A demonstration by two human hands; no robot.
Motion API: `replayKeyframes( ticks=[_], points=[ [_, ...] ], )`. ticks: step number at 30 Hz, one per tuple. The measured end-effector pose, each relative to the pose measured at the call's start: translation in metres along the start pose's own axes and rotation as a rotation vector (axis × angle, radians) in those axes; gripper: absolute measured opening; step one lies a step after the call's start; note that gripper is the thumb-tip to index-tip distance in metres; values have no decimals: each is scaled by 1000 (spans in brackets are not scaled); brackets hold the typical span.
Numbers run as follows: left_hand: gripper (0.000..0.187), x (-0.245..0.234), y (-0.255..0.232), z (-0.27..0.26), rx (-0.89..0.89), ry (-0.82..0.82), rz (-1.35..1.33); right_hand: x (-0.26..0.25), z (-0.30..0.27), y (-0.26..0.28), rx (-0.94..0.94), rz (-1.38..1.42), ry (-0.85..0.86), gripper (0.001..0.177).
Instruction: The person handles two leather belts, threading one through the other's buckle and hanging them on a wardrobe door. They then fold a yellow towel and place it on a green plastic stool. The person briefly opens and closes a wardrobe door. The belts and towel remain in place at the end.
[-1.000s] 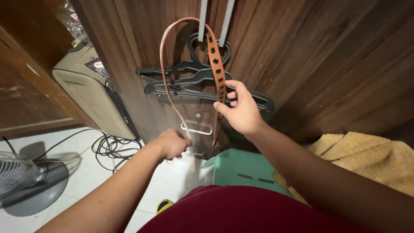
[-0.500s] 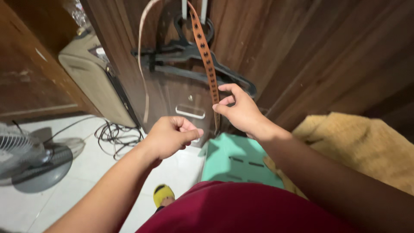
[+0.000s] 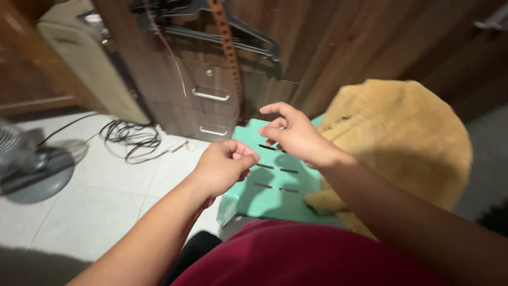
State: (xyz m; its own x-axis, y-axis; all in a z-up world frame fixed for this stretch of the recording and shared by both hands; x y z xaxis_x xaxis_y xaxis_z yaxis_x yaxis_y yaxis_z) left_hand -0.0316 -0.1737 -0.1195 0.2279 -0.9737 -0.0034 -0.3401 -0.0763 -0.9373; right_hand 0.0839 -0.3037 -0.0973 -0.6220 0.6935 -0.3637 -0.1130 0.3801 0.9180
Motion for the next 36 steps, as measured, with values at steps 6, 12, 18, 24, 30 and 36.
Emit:
replayKeyframes(
  ticks=[6,12,18,24,30,36],
  points=[
    [11,30,-7,-6,47,99,1,-36,-49,-11,96,89,-168,45],
    [13,45,18,-32,-26,111,-61,-21,-86,-32,113,141,-146,44],
    [12,69,27,-42,-103,127,1,-38,-97,-49,116,138,-159,42],
    [13,126,14,-5,-90,144,-11,-141,-93,-91,159,171,-345,40],
    [11,237,12,40,-95,217,-20,-297,-117,-150,41,-35,-721,34],
    [10,347,10,102,-140,306,-129,-367,-138,-219,268,-516,-842,62]
  ],
)
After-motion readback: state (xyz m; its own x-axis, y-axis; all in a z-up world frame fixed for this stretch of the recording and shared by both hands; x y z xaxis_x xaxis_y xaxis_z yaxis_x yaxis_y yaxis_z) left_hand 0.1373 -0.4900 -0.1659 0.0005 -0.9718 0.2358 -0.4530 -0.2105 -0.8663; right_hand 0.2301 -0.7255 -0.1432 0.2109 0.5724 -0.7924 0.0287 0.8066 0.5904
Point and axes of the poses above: each hand's wrist, its own z-axis towards the middle knuckle, its own x-axis out of the palm, y = z × x, the point moved 7 cm from there along z, towards the middle knuckle, and after that the axes turned 5 degrees about -z, right-handed, at the moved point
